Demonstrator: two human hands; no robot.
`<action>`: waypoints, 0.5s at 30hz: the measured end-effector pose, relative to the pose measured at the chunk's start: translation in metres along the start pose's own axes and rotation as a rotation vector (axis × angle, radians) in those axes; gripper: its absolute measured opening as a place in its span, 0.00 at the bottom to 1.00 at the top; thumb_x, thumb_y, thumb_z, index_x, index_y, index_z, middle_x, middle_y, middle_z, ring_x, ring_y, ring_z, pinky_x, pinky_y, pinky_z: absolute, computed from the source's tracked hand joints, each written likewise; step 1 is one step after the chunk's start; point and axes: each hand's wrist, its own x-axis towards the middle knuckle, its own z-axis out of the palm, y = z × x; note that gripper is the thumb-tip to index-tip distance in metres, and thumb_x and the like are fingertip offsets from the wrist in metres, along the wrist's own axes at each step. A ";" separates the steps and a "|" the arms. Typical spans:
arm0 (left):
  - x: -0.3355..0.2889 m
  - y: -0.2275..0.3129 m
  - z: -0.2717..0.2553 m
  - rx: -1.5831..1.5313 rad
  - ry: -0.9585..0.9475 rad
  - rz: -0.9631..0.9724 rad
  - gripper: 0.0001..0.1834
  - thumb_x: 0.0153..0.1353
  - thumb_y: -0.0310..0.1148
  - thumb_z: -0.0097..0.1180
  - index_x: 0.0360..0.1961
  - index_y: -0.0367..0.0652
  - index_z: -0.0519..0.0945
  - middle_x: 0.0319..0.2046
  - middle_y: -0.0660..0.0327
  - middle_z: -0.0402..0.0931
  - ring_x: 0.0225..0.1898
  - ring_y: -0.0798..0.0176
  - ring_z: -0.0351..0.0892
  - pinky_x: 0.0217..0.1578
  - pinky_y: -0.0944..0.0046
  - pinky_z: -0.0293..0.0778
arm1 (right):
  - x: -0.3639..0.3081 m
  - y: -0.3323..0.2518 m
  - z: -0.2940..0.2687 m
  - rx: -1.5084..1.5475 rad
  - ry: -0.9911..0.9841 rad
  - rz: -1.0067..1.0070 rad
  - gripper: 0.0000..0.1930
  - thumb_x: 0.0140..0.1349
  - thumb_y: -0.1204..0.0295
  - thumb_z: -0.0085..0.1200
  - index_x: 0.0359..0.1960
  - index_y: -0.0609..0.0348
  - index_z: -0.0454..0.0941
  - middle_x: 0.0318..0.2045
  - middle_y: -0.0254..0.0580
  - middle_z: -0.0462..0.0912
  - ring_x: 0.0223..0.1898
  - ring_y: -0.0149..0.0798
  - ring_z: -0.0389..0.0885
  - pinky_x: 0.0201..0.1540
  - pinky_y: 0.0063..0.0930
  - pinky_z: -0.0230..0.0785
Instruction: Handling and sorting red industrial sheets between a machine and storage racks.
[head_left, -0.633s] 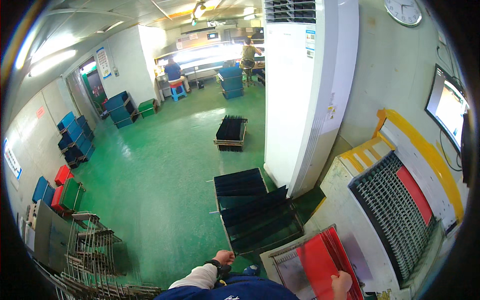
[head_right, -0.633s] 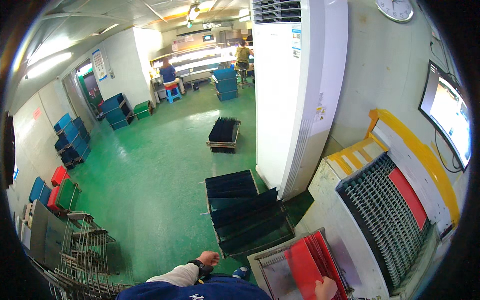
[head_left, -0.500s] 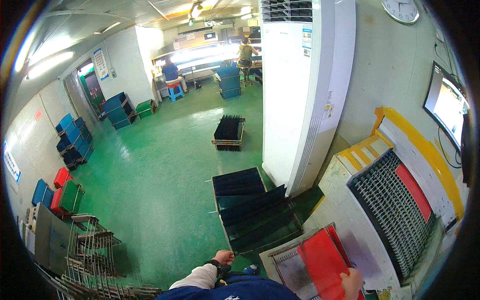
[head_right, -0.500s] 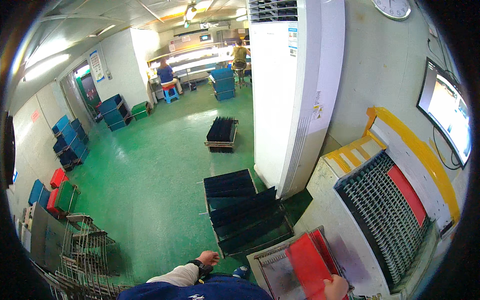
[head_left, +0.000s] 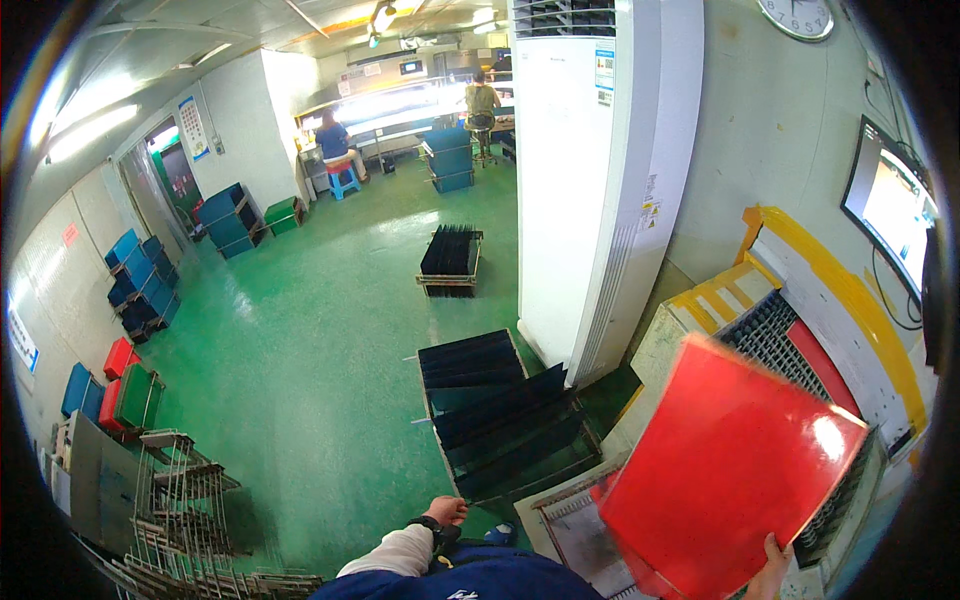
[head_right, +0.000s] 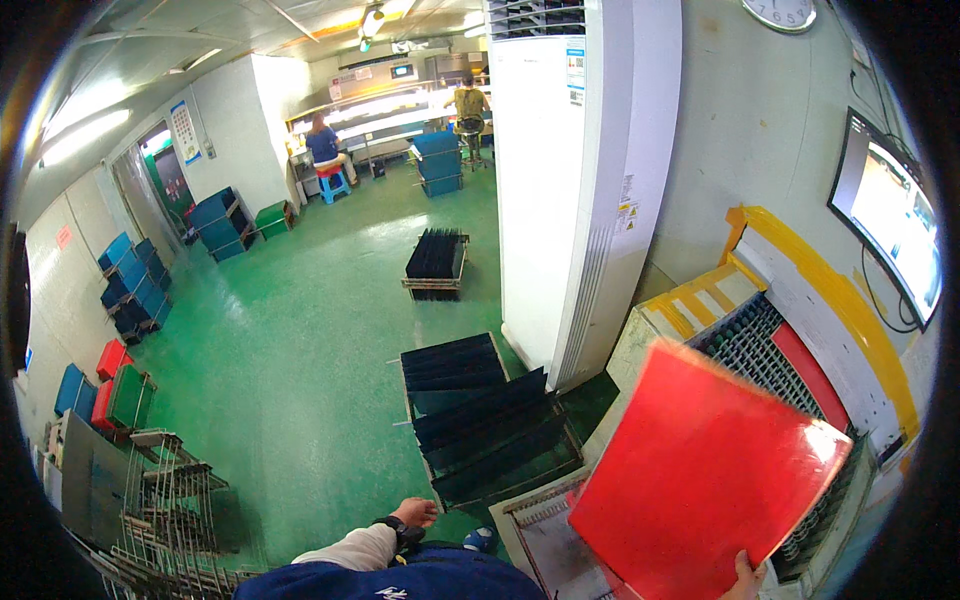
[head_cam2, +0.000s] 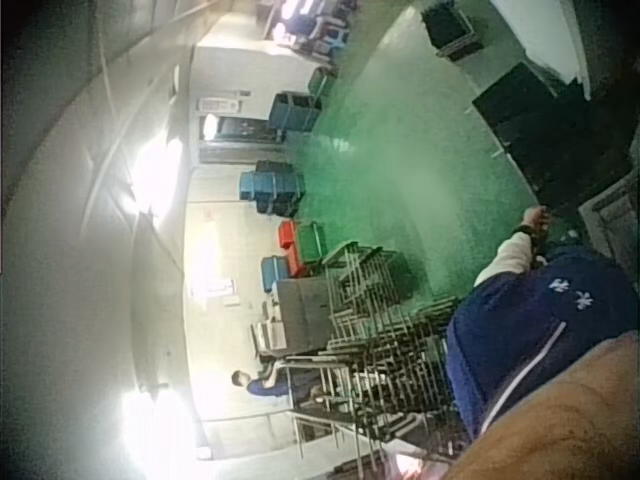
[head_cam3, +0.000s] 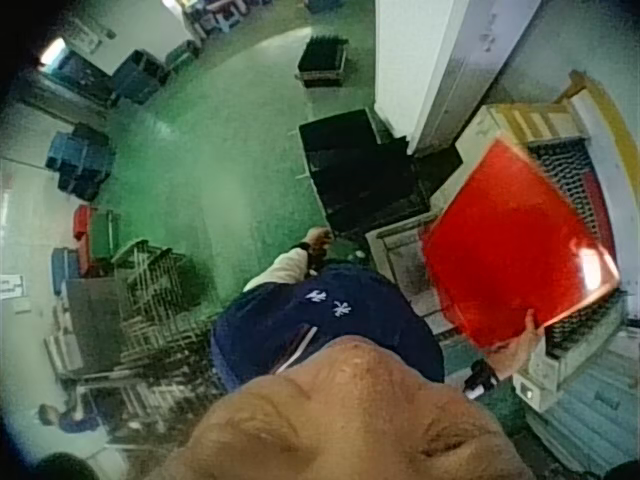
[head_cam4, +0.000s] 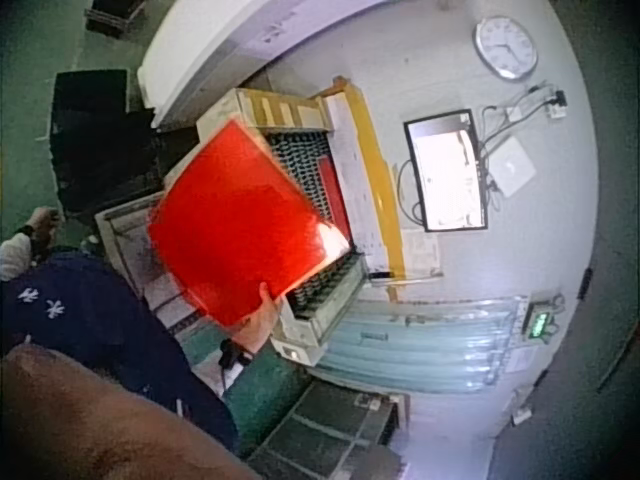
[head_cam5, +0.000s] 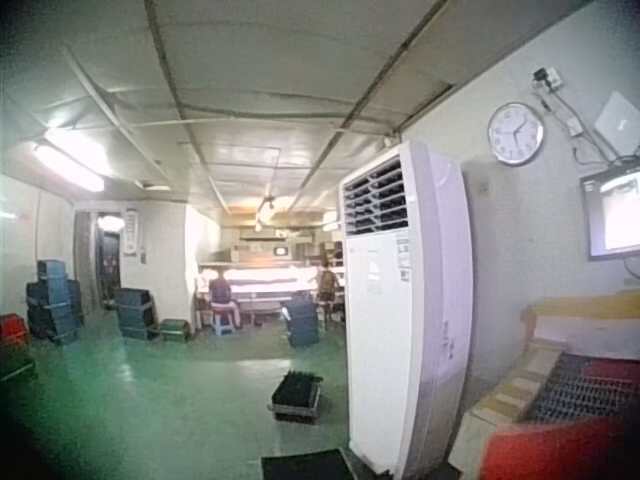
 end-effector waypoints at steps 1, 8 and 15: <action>0.002 0.000 0.000 0.006 -0.006 0.000 0.05 0.55 0.28 0.48 0.28 0.39 0.67 0.21 0.58 0.67 0.16 0.64 0.65 0.13 0.66 0.60 | 0.008 0.013 -0.001 0.254 0.017 -0.001 0.21 0.50 0.60 0.53 0.43 0.60 0.71 0.42 0.49 0.74 0.43 0.44 0.73 0.44 0.38 0.65; -0.014 0.004 -0.001 0.125 0.053 0.027 0.06 0.55 0.32 0.49 0.30 0.42 0.69 0.25 0.61 0.70 0.24 0.63 0.71 0.22 0.63 0.68 | 0.053 0.066 0.000 0.819 -0.040 0.078 0.26 0.55 0.59 0.50 0.52 0.58 0.62 0.51 0.40 0.68 0.49 0.40 0.68 0.49 0.41 0.61; -0.027 0.006 -0.010 0.035 0.023 0.071 0.05 0.55 0.30 0.47 0.29 0.40 0.68 0.23 0.59 0.69 0.18 0.64 0.68 0.14 0.66 0.63 | 0.113 0.117 -0.011 0.911 0.157 0.114 0.24 0.53 0.61 0.53 0.51 0.56 0.64 0.48 0.39 0.70 0.46 0.36 0.70 0.46 0.34 0.65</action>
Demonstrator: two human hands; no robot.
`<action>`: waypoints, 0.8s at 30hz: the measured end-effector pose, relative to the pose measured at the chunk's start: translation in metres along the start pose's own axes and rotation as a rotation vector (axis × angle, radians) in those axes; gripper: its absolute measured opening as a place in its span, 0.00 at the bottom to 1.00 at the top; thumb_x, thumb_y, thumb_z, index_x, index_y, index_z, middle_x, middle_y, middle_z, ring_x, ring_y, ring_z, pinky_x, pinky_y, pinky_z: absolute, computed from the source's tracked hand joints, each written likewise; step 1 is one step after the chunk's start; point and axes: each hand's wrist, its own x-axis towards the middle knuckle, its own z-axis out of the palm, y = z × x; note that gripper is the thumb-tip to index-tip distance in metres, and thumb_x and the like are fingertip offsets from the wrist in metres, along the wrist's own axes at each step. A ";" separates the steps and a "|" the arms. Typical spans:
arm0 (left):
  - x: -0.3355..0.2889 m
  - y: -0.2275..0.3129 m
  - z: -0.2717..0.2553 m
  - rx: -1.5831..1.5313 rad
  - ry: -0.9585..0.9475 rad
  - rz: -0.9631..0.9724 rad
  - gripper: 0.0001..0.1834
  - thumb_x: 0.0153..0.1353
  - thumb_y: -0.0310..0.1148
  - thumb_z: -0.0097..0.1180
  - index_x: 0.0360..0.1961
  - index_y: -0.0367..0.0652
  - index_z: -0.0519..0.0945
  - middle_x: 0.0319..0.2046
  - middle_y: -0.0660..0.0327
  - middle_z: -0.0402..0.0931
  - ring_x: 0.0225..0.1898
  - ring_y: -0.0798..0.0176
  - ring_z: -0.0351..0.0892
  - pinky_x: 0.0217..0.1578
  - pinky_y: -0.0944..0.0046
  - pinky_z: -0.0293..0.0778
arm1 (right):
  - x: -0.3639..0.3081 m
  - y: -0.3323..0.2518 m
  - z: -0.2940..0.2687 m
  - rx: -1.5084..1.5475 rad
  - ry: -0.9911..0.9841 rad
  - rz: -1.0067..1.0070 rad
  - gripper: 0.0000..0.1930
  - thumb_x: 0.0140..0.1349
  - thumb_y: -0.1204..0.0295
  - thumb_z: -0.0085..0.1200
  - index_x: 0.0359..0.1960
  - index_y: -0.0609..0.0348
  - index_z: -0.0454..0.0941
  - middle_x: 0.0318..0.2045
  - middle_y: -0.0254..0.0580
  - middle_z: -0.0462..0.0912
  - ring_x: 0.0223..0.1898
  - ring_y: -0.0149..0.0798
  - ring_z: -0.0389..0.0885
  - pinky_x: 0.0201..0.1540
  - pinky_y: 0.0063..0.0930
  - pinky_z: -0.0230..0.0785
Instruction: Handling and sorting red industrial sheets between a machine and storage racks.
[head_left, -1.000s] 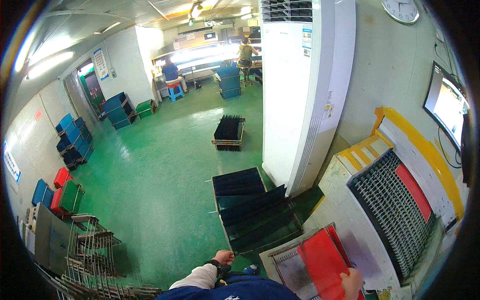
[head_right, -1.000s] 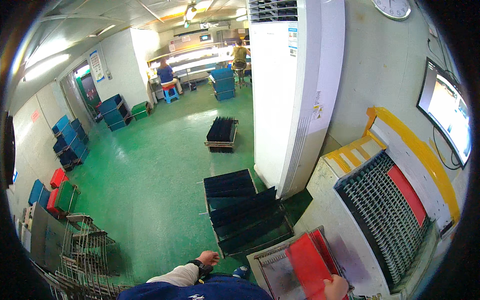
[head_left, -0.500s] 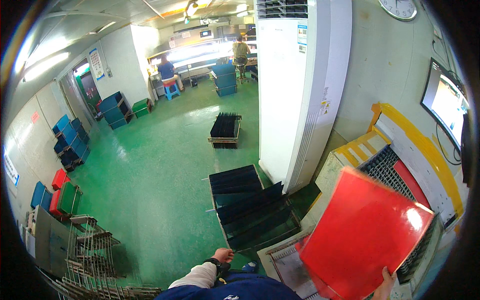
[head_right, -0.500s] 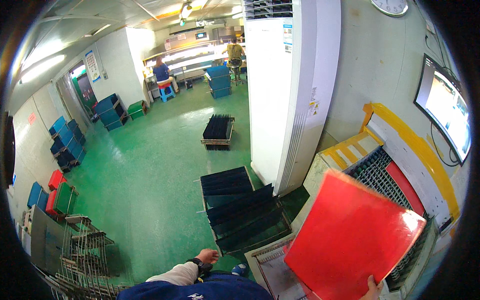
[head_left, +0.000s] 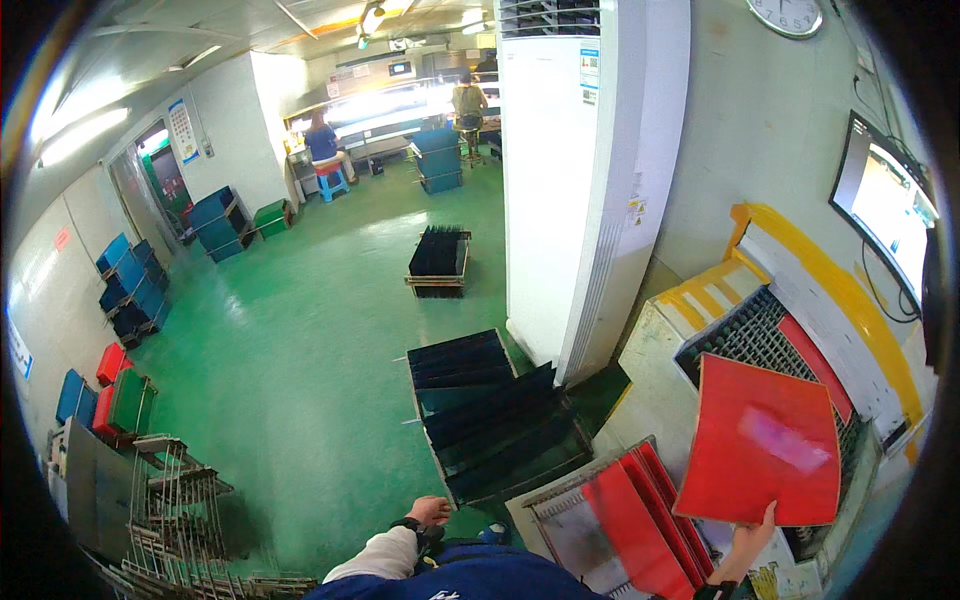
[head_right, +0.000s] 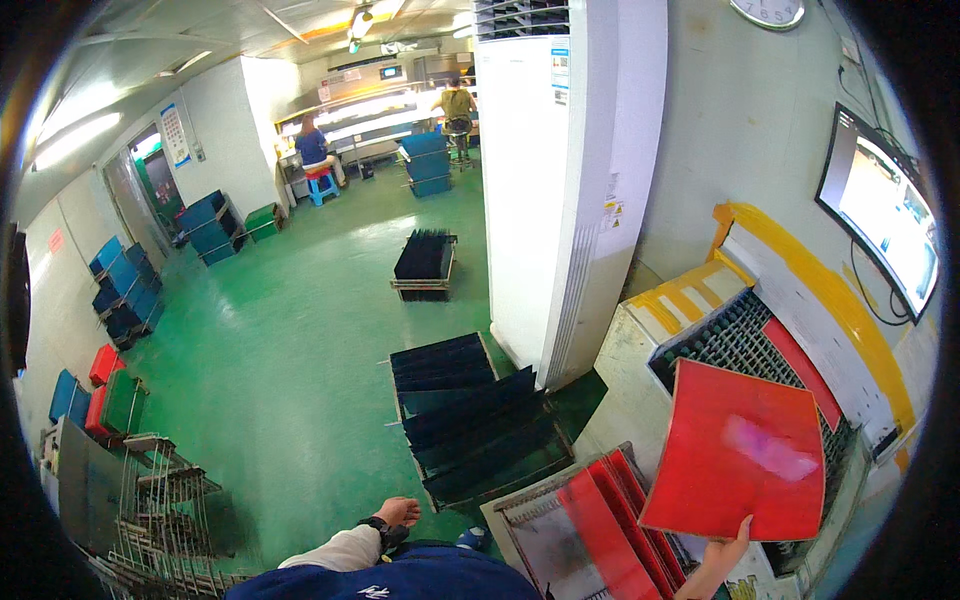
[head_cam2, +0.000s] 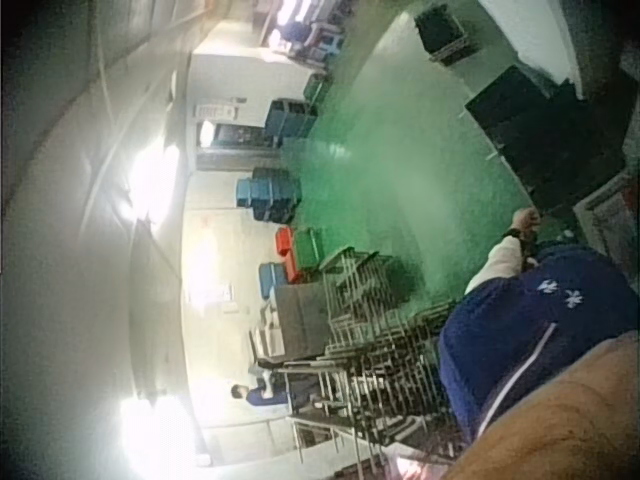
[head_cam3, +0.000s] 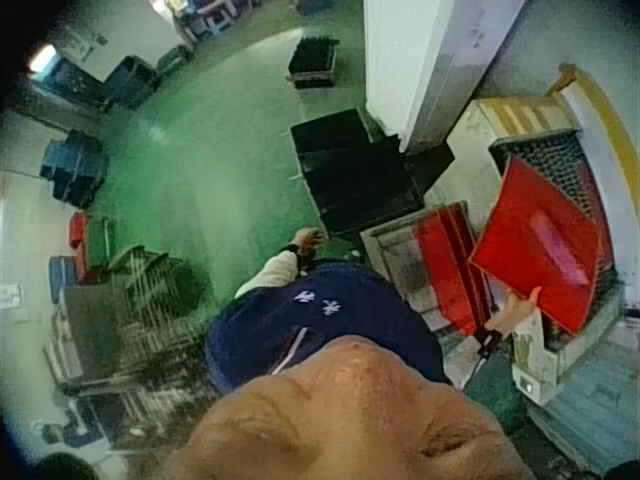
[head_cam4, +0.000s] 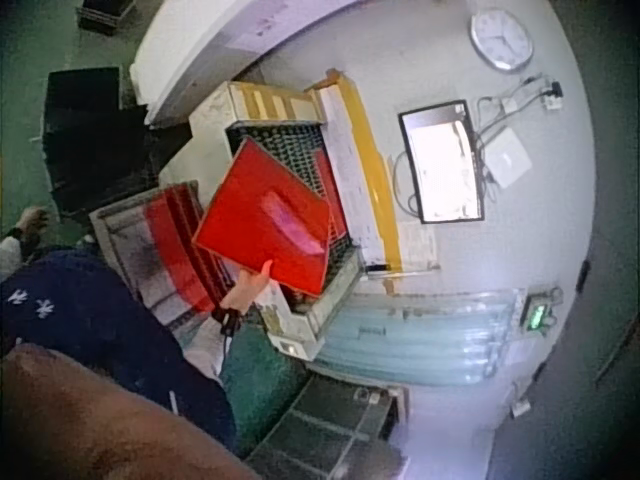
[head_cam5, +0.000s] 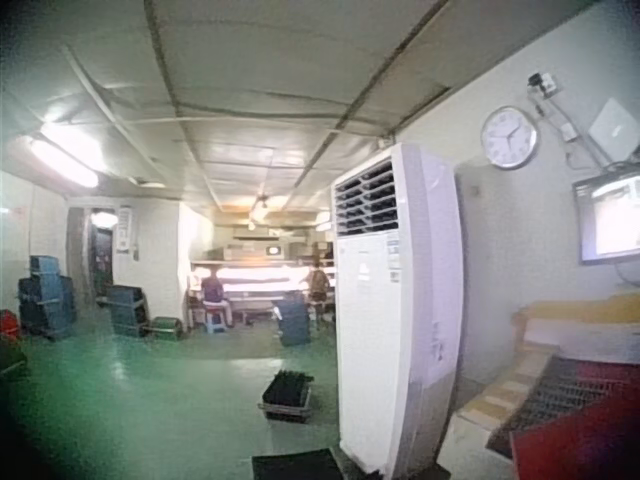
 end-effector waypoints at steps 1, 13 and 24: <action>0.007 -0.004 -0.008 -0.020 0.004 -0.008 0.05 0.55 0.30 0.47 0.29 0.40 0.69 0.24 0.59 0.69 0.19 0.63 0.69 0.15 0.65 0.64 | 0.011 0.002 -0.002 0.047 -0.020 -0.012 0.24 0.53 0.63 0.54 0.51 0.56 0.64 0.48 0.39 0.70 0.47 0.37 0.70 0.46 0.36 0.65; 0.046 -0.028 -0.054 -0.129 0.045 -0.065 0.07 0.55 0.36 0.43 0.28 0.44 0.69 0.25 0.59 0.70 0.25 0.55 0.71 0.26 0.54 0.68 | 0.052 0.025 0.007 0.137 0.109 0.160 0.09 0.53 0.68 0.50 0.33 0.60 0.69 0.29 0.45 0.74 0.31 0.40 0.73 0.33 0.31 0.70; 0.073 -0.025 -0.066 0.071 -0.102 -0.056 0.07 0.54 0.34 0.45 0.30 0.42 0.68 0.24 0.59 0.68 0.22 0.55 0.68 0.22 0.54 0.67 | 0.051 0.017 0.036 0.035 -0.017 0.267 0.12 0.59 0.66 0.43 0.38 0.61 0.68 0.32 0.46 0.76 0.30 0.37 0.75 0.31 0.28 0.70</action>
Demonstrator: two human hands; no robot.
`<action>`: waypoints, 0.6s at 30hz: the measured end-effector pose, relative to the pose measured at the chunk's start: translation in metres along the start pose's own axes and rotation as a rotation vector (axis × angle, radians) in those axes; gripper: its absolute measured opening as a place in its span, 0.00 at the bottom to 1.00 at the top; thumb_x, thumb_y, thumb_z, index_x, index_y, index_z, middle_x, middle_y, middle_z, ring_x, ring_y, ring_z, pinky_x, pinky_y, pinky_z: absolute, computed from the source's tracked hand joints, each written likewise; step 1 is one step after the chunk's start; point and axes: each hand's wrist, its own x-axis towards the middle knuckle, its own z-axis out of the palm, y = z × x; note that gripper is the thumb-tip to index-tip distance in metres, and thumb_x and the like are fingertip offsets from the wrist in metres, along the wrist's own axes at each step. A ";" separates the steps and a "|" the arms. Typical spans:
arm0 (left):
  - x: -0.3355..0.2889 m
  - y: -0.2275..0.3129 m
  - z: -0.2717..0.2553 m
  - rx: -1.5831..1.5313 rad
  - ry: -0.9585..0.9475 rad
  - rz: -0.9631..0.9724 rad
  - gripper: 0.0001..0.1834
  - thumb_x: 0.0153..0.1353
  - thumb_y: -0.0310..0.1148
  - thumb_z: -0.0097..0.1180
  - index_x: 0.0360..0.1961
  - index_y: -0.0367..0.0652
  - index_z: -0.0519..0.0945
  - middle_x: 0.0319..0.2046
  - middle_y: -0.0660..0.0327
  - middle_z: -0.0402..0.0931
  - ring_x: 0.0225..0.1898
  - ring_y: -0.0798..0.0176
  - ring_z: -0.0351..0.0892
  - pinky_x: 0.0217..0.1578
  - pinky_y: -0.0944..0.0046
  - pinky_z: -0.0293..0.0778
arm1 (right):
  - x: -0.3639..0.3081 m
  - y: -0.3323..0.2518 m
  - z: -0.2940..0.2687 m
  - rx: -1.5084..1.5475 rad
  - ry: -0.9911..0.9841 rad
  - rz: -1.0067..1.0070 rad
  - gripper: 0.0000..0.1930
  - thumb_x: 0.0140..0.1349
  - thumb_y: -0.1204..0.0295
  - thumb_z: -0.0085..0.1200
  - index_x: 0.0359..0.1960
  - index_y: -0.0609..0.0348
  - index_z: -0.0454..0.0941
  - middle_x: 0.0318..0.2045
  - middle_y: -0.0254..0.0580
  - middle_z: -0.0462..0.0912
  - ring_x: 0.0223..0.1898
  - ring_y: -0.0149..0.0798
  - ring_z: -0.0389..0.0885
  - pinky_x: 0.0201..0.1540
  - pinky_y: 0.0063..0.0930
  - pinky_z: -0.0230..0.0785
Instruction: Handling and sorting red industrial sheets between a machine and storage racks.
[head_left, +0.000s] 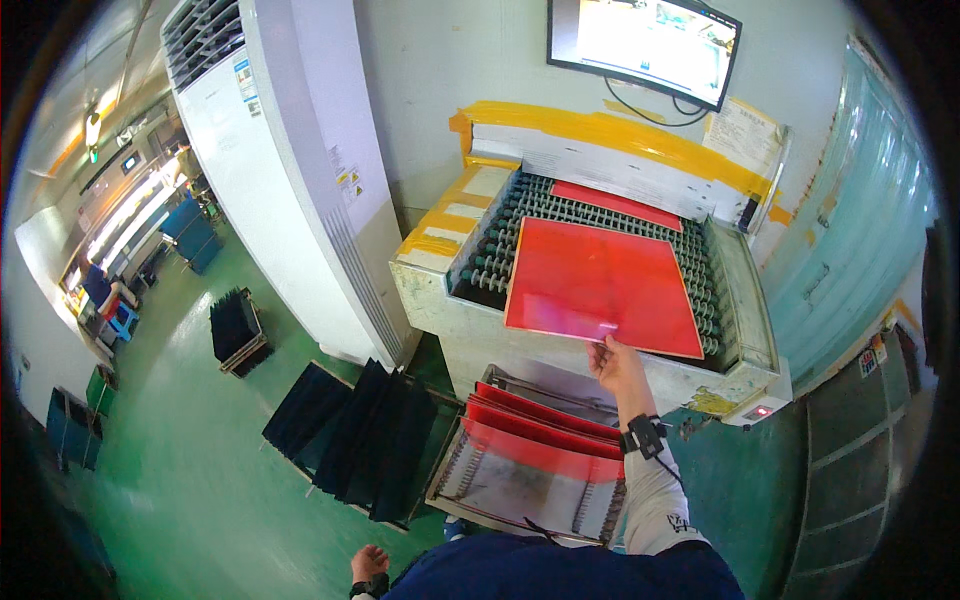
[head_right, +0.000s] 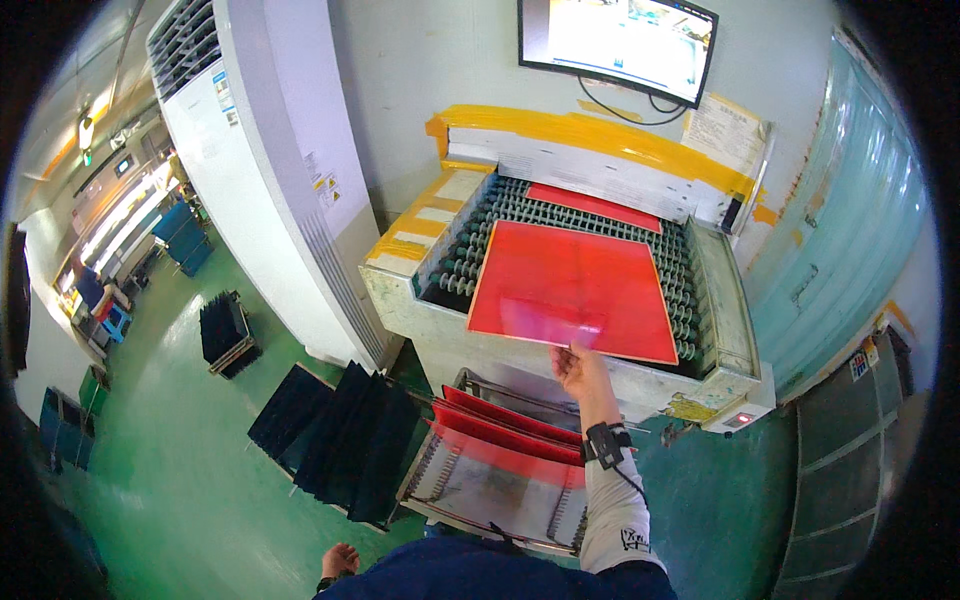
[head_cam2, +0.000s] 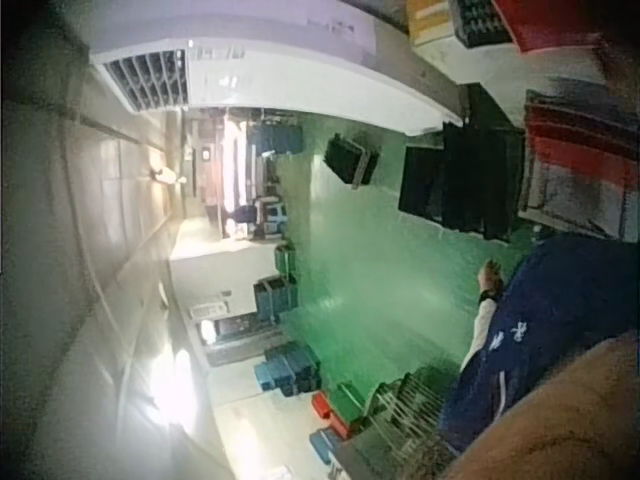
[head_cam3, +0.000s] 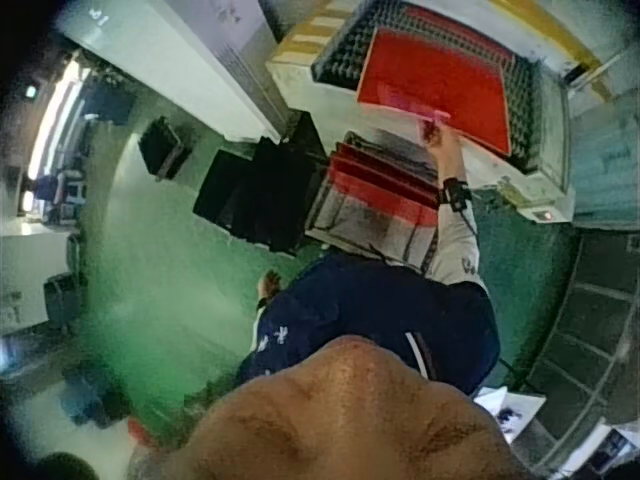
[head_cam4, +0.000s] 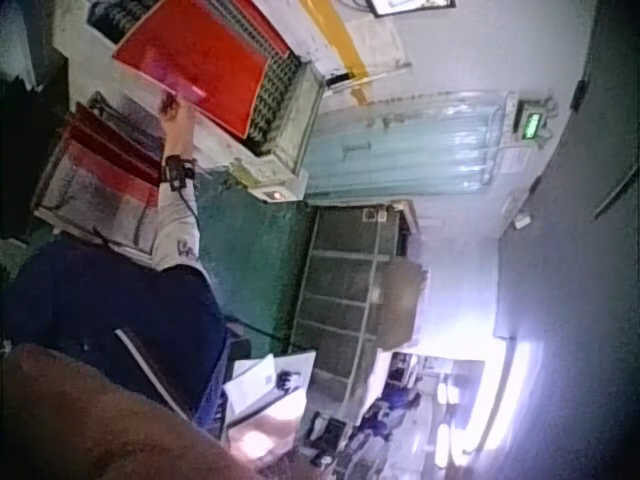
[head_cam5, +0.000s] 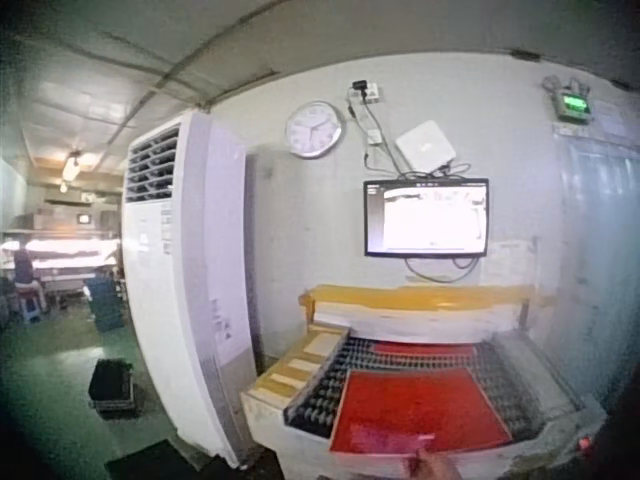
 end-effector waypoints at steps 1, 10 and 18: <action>0.001 -0.001 -0.001 0.150 -0.070 0.089 0.07 0.54 0.34 0.45 0.31 0.42 0.68 0.24 0.59 0.68 0.23 0.55 0.69 0.23 0.54 0.66 | 0.006 -0.004 0.001 -0.009 0.009 0.000 0.12 0.59 0.66 0.42 0.39 0.61 0.68 0.33 0.46 0.76 0.30 0.37 0.75 0.31 0.28 0.70; -0.013 -0.001 0.018 -0.133 0.130 -0.078 0.08 0.55 0.33 0.47 0.33 0.39 0.68 0.25 0.57 0.67 0.23 0.56 0.66 0.22 0.56 0.65 | 0.023 -0.016 0.004 0.006 -0.035 -0.022 0.13 0.61 0.68 0.38 0.44 0.61 0.64 0.39 0.53 0.75 0.35 0.40 0.78 0.31 0.28 0.72; -0.035 0.006 0.045 -0.044 0.274 -0.043 0.09 0.56 0.34 0.46 0.33 0.40 0.67 0.27 0.57 0.67 0.24 0.56 0.66 0.22 0.56 0.66 | 0.022 -0.023 0.008 -0.019 -0.033 0.043 0.15 0.60 0.67 0.40 0.43 0.65 0.64 0.39 0.53 0.75 0.36 0.42 0.78 0.31 0.27 0.72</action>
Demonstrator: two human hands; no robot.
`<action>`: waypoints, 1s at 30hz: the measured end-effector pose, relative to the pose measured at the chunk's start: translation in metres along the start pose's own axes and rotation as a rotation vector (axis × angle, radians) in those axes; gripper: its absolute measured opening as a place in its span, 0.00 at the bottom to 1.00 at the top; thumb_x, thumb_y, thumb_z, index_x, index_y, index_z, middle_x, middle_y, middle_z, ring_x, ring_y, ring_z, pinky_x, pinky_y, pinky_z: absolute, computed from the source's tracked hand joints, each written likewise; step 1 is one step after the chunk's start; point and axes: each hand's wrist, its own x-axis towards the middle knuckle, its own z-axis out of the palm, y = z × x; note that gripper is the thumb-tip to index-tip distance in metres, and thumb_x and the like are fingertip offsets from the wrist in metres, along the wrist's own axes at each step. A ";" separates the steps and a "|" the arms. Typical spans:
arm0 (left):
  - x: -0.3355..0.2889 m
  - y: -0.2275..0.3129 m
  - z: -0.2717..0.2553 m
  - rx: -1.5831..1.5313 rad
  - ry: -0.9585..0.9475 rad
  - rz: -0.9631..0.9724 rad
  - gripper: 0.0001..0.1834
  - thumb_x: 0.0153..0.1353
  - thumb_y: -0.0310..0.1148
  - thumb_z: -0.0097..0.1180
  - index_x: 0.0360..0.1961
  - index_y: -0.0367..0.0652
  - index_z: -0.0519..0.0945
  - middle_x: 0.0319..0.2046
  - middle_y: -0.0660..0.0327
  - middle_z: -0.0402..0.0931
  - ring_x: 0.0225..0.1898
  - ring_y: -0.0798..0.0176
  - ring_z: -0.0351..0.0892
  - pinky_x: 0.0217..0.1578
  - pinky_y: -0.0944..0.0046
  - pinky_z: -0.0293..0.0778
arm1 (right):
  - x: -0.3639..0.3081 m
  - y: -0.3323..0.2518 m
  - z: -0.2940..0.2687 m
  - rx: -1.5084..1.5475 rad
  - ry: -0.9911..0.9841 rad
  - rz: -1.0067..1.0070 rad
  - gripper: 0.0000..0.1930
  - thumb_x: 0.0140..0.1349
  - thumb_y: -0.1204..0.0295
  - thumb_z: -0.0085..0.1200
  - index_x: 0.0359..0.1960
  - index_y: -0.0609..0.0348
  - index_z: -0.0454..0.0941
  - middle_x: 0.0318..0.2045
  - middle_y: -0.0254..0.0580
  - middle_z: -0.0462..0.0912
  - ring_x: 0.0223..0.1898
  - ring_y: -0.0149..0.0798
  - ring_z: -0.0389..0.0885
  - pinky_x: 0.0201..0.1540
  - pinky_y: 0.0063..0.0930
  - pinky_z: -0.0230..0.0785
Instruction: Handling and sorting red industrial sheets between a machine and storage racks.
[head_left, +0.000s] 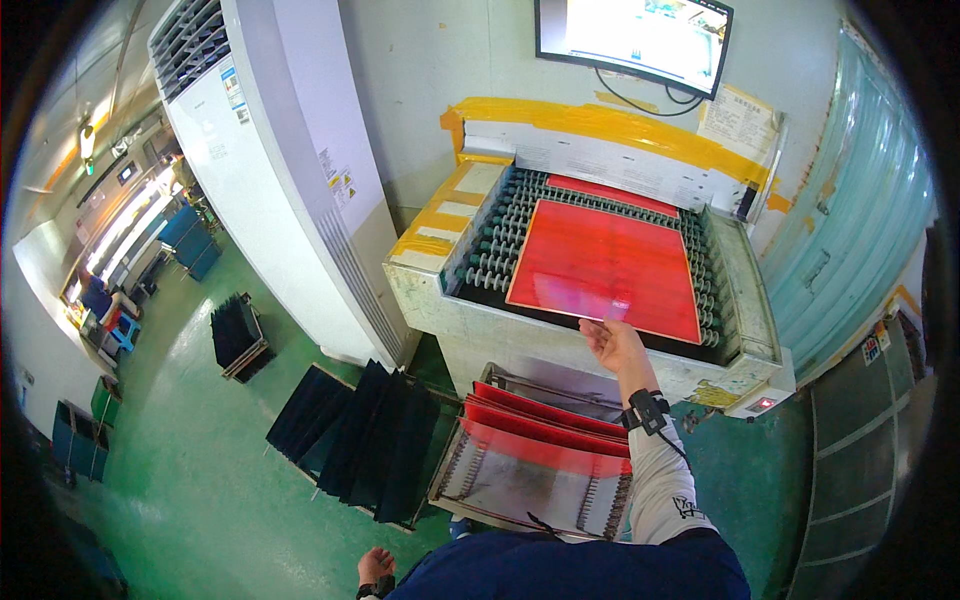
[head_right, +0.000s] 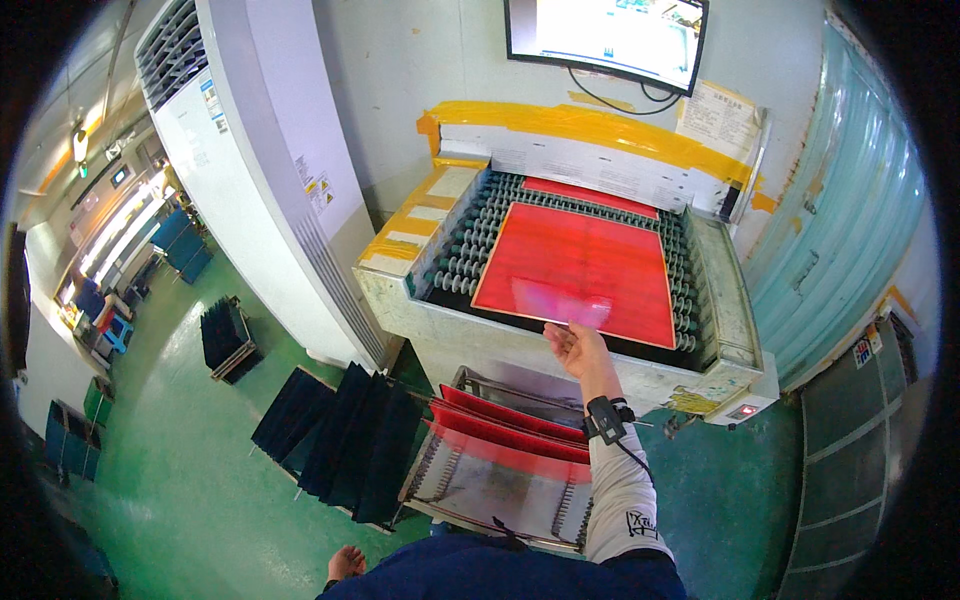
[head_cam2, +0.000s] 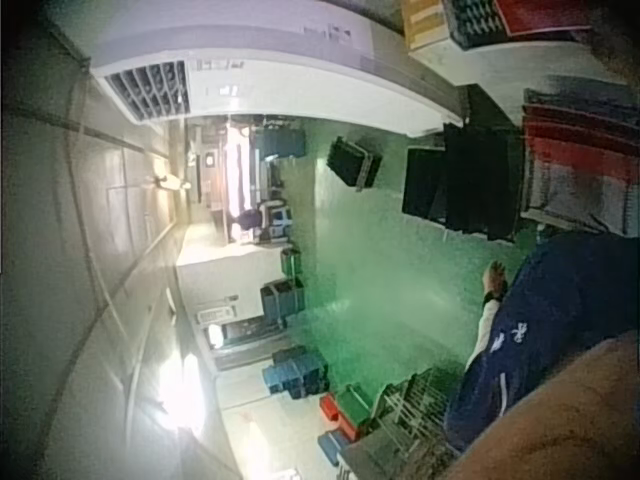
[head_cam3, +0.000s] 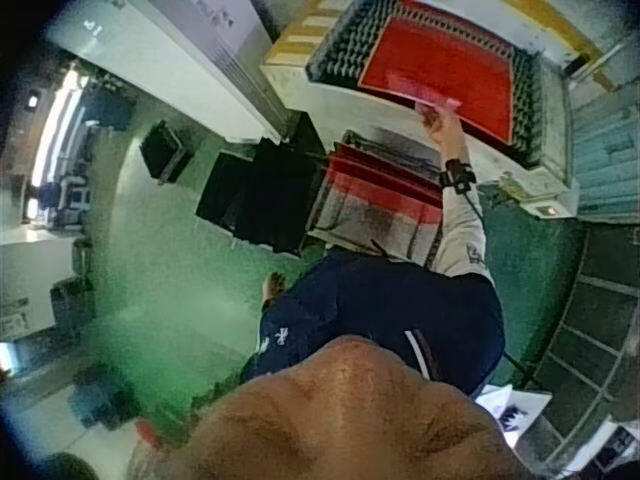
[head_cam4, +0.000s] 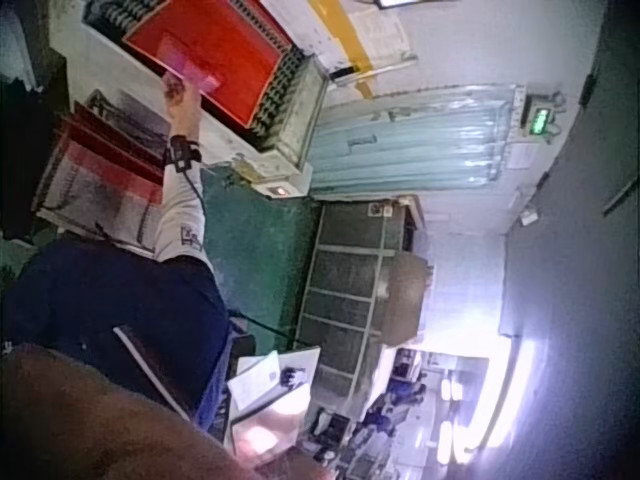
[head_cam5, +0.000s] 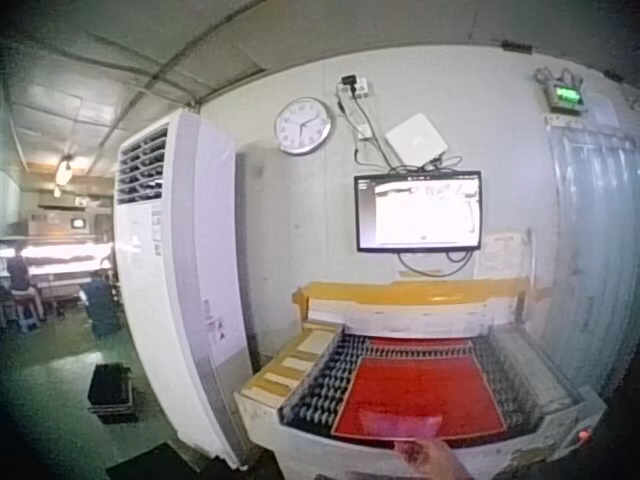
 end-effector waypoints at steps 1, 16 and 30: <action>0.024 -0.003 -0.014 -0.046 -0.055 -0.021 0.09 0.56 0.34 0.46 0.33 0.40 0.67 0.26 0.57 0.67 0.24 0.56 0.67 0.22 0.56 0.66 | 0.000 0.000 0.000 -0.018 0.003 0.003 0.15 0.60 0.67 0.40 0.43 0.66 0.64 0.39 0.53 0.76 0.36 0.43 0.78 0.30 0.27 0.72; 0.029 -0.011 -0.015 0.006 -0.102 0.014 0.12 0.54 0.34 0.48 0.38 0.38 0.68 0.29 0.56 0.69 0.29 0.55 0.70 0.23 0.55 0.67 | -0.007 -0.017 0.000 -0.253 -0.065 0.039 0.14 0.58 0.64 0.44 0.41 0.61 0.68 0.37 0.47 0.77 0.34 0.41 0.77 0.31 0.25 0.71; 0.072 -0.016 -0.035 0.199 -0.408 0.158 0.11 0.54 0.35 0.47 0.36 0.39 0.69 0.28 0.57 0.69 0.28 0.53 0.70 0.26 0.53 0.68 | -0.086 0.044 0.022 -1.056 -0.127 -0.087 0.14 0.58 0.65 0.44 0.40 0.62 0.72 0.33 0.44 0.78 0.31 0.34 0.77 0.32 0.24 0.70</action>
